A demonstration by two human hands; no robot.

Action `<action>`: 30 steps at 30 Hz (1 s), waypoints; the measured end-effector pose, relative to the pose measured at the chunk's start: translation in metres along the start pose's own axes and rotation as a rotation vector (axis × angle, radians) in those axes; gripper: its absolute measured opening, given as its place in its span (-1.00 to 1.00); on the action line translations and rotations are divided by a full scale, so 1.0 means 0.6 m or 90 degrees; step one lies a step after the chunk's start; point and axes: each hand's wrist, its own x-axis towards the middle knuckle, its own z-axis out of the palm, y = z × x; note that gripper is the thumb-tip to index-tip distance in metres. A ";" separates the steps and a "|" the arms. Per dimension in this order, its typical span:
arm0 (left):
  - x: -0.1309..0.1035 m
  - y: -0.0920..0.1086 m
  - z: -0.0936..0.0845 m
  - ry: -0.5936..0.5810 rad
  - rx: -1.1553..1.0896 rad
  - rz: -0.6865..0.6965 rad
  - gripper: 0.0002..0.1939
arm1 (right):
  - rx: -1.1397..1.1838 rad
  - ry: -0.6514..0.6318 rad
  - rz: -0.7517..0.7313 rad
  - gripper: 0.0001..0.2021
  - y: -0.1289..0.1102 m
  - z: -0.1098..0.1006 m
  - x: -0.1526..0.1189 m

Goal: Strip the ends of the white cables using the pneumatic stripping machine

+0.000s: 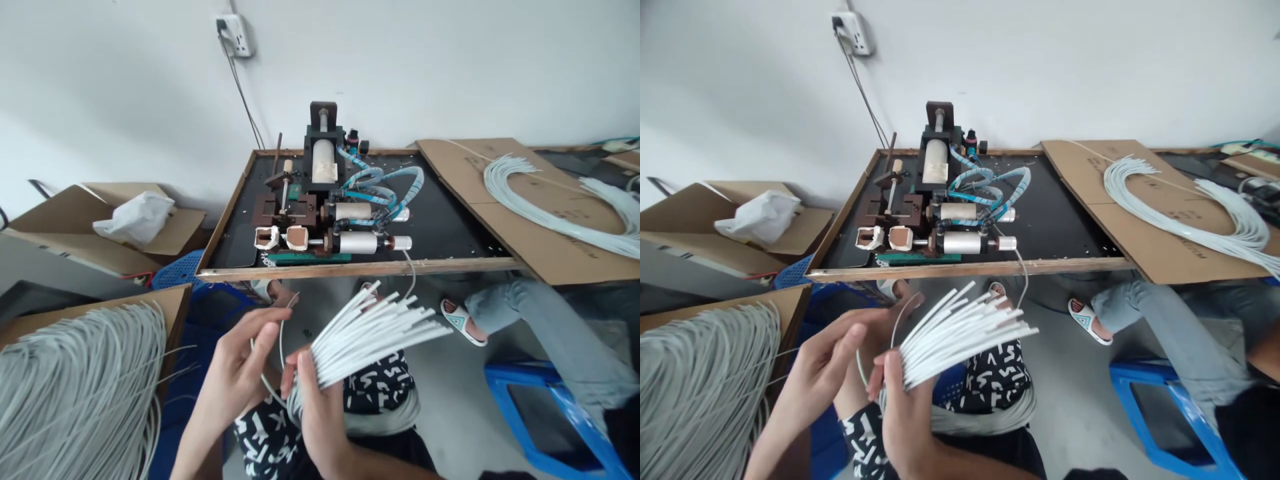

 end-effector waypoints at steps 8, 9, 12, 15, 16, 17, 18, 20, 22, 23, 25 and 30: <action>-0.018 0.024 0.033 0.000 -0.211 -0.102 -0.64 | -0.091 -0.026 0.000 -0.66 0.008 -0.003 0.021; -0.014 0.020 0.041 0.053 -0.227 -0.132 -0.65 | -0.080 -0.013 0.012 -0.65 0.008 -0.010 0.025; 0.012 0.005 0.059 0.208 -0.276 -0.179 -0.65 | 0.001 -0.012 0.037 -0.65 -0.006 -0.031 0.038; 0.049 -0.014 0.073 0.287 -0.322 -0.151 -0.64 | 0.021 0.033 -0.004 -0.68 -0.027 -0.042 0.039; 0.061 -0.021 0.078 0.290 -0.331 -0.142 -0.62 | 0.016 0.049 -0.020 -0.69 -0.033 -0.042 0.035; 0.072 -0.027 0.084 0.284 -0.337 -0.135 -0.60 | 0.018 0.056 -0.032 -0.69 -0.037 -0.041 0.031; 0.081 -0.032 0.089 0.270 -0.343 -0.130 -0.57 | 0.028 0.051 -0.040 -0.70 -0.039 -0.038 0.026; 0.095 -0.039 0.098 0.245 -0.353 -0.129 -0.54 | 0.056 0.022 -0.046 -0.71 -0.039 -0.030 0.017; 0.104 -0.041 0.104 0.249 -0.353 -0.136 -0.55 | 0.076 0.003 -0.043 -0.73 -0.038 -0.021 0.013; 0.107 -0.040 0.105 0.263 -0.344 -0.140 -0.58 | 0.080 -0.002 -0.040 -0.73 -0.038 -0.017 0.013; 0.115 -0.037 0.104 0.300 -0.324 -0.150 -0.65 | 0.085 -0.002 -0.040 -0.72 -0.041 -0.012 0.017; 0.130 -0.027 0.095 0.318 -0.328 -0.155 -0.66 | 0.110 0.004 -0.062 -0.72 -0.050 -0.011 0.037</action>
